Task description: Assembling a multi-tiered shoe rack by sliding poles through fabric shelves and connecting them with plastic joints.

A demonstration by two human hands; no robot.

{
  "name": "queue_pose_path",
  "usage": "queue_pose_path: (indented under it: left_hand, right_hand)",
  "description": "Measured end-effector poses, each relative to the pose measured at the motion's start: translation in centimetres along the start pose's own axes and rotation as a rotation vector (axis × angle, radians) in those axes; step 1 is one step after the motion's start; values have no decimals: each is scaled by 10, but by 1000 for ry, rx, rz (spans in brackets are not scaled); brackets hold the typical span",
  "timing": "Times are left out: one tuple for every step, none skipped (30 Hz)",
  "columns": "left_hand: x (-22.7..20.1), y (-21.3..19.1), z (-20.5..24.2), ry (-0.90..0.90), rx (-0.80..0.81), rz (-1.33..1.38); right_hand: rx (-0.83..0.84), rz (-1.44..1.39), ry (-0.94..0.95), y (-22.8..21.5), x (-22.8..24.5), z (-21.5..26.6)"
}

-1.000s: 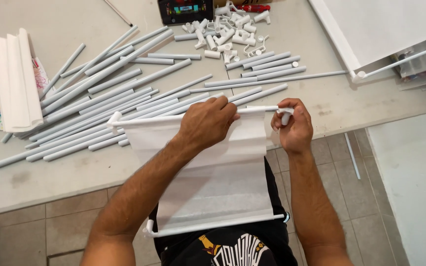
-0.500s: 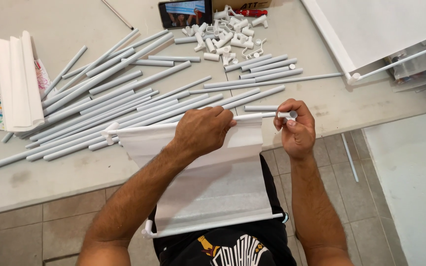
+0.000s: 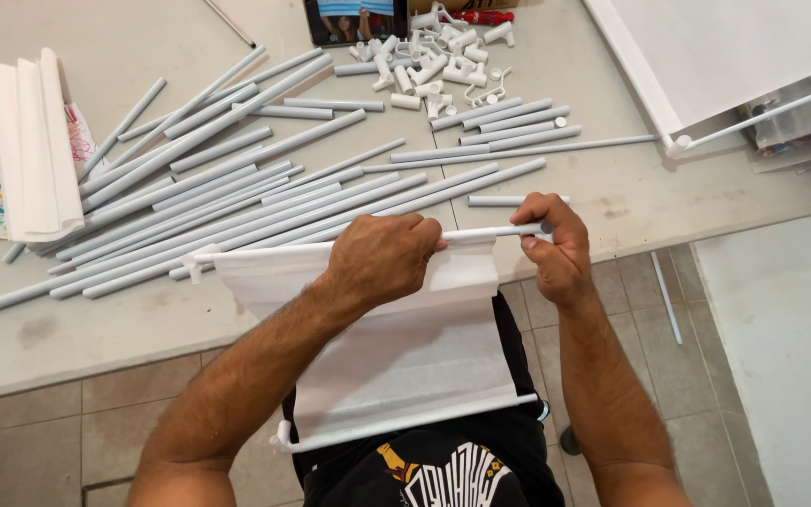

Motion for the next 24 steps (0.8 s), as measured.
queue_pose_path:
  left_hand:
    - [-2, -1, 2, 12, -14, 2]
    - [-1, -1, 3, 9, -15, 3]
    - [-1, -1, 3, 11, -18, 3]
    - [0, -1, 3, 17, -20, 2]
    - [0, -1, 3, 19, -20, 3]
    - [0, -1, 3, 20, -28, -14]
    - [-1, -1, 4, 22, -35, -30]
    - [0, 0, 4, 21, -37, -31]
    - [1, -1, 4, 29, -52, -49]
    - [0, 1, 6, 36, -61, -61]
    - [-1, 1, 7, 33, -58, -55]
    - [-1, 1, 7, 46, -58, -77]
    - [-2, 0, 6, 60, -58, -99]
    - [-1, 0, 5, 59, -60, -100]
    - [0, 1, 5, 54, -35, -101]
    - [1, 3, 5, 49, -10, -102]
    - [2, 3, 5, 47, -12, -101]
    - [2, 2, 6, 48, -16, -91]
    - [2, 1, 8, 48, -20, -82]
    - [3, 4, 8, 45, -16, -89]
    - [3, 5, 9, 46, -32, -74]
    - [3, 6, 14, 32, -51, -59]
    - [5, 12, 21, 13, -49, -66]
    - [12, 16, 24, -13, -67, -53]
  right_hand:
    - [8, 30, 2, 0, 0, -1]
    - [11, 29, 3, 3, 3, -1]
    - [13, 57, -12, 5, 6, -1]
    - [10, 87, -28, 7, 10, 0]
    - [9, 87, -28, 9, 7, 0]
    - [8, 98, -43, 10, 6, -1]
    - [7, 108, -59, 12, 5, -1]
    - [9, 108, -60, 13, 5, -2]
    - [5, 111, -64, 14, 6, -3]
    - [1, 113, -61, 16, 6, 0]
    - [3, 113, -53, 19, 6, 1]
    - [8, 115, -62, 23, 6, 0]
    - [13, 117, -70, 26, 7, -1]
    - [15, 117, -71, 26, 4, 0]
    - [14, 126, -61, 25, 1, 0]
    - [13, 134, -49, 25, -3, 1]
    - [16, 135, -49, 26, -4, 1]
    - [12, 141, -47, 27, -5, 3]
    - [9, 146, -45, 29, -6, 4]
    - [10, 137, -49, 28, -5, 3]
    - [32, 151, -18, 30, -6, 2]
    - [69, 160, 15, 34, -8, 1]
    - [84, 148, 13, 39, -6, 6]
    - [129, 225, 58, 44, -9, 3]
Point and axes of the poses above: each hand's wrist, its own z-axis away from the middle knuckle, its own y-axis out of the palm, x = y × z, the point moved 7 cm from there along -z, towards the middle knuckle, and after that the axes turned 10 degrees about y, right-handed, at the moved point
